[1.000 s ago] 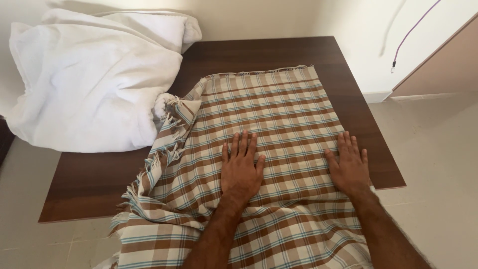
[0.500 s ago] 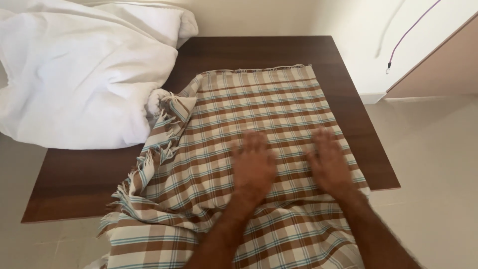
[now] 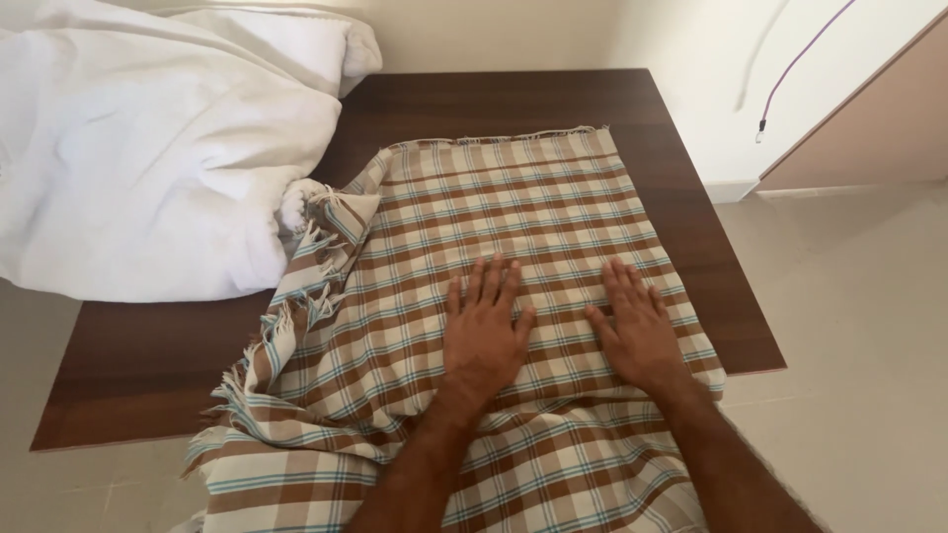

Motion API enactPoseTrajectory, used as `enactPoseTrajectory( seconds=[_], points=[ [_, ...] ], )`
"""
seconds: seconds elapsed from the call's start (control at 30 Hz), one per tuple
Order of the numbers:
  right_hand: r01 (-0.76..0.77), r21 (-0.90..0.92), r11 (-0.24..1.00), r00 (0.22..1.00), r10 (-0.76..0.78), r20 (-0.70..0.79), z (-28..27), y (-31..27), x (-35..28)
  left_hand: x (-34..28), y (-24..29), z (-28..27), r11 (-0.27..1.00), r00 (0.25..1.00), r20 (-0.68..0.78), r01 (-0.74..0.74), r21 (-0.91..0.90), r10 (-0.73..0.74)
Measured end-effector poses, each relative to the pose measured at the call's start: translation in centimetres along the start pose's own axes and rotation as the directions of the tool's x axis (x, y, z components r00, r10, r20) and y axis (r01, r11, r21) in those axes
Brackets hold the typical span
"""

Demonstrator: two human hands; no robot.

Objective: The person folds a plaid cloth on a wooden table. They smooth the fabric, shake it out to remove wrinkles, and then fold it in half multiple times, pressing down on the folds to flatten them.

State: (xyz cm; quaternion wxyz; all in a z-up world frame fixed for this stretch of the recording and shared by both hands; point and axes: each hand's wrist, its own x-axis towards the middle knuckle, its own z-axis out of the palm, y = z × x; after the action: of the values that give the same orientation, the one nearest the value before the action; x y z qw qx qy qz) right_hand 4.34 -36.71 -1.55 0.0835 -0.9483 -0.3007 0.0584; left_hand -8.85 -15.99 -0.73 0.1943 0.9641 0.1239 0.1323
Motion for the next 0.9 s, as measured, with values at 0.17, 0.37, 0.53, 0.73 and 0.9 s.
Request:
enactPoseTrajectory(
  seconds=[0.17,0.37,0.53,0.73,0.9],
  points=[
    [-0.048,0.012,0.999,0.998,0.048,-0.038,0.2,1.7,-0.3,-0.2,-1.5,-1.2,0.999,0.999,0.021,0.031,0.009,-0.031],
    [-0.110,0.043,0.993,0.993,0.112,-0.046,0.3,3.4,-0.6,-0.6,-3.0,-1.7,0.998,0.999,-0.014,0.053,0.023,-0.053],
    [-0.116,0.027,0.993,0.991,0.117,-0.065,0.8,4.7,-0.6,-0.8,-3.9,-2.6,0.996,0.996,-0.027,0.081,0.032,-0.081],
    [-0.156,0.057,0.986,0.985,0.159,-0.062,0.6,4.9,-0.8,-1.0,-5.5,-3.4,0.989,0.991,-0.024,0.132,0.064,-0.131],
    [-0.181,0.090,0.979,0.980,0.188,-0.071,-0.3,4.5,-1.3,-1.0,-5.5,-4.5,0.969,0.969,0.074,0.226,0.102,-0.234]
  ],
)
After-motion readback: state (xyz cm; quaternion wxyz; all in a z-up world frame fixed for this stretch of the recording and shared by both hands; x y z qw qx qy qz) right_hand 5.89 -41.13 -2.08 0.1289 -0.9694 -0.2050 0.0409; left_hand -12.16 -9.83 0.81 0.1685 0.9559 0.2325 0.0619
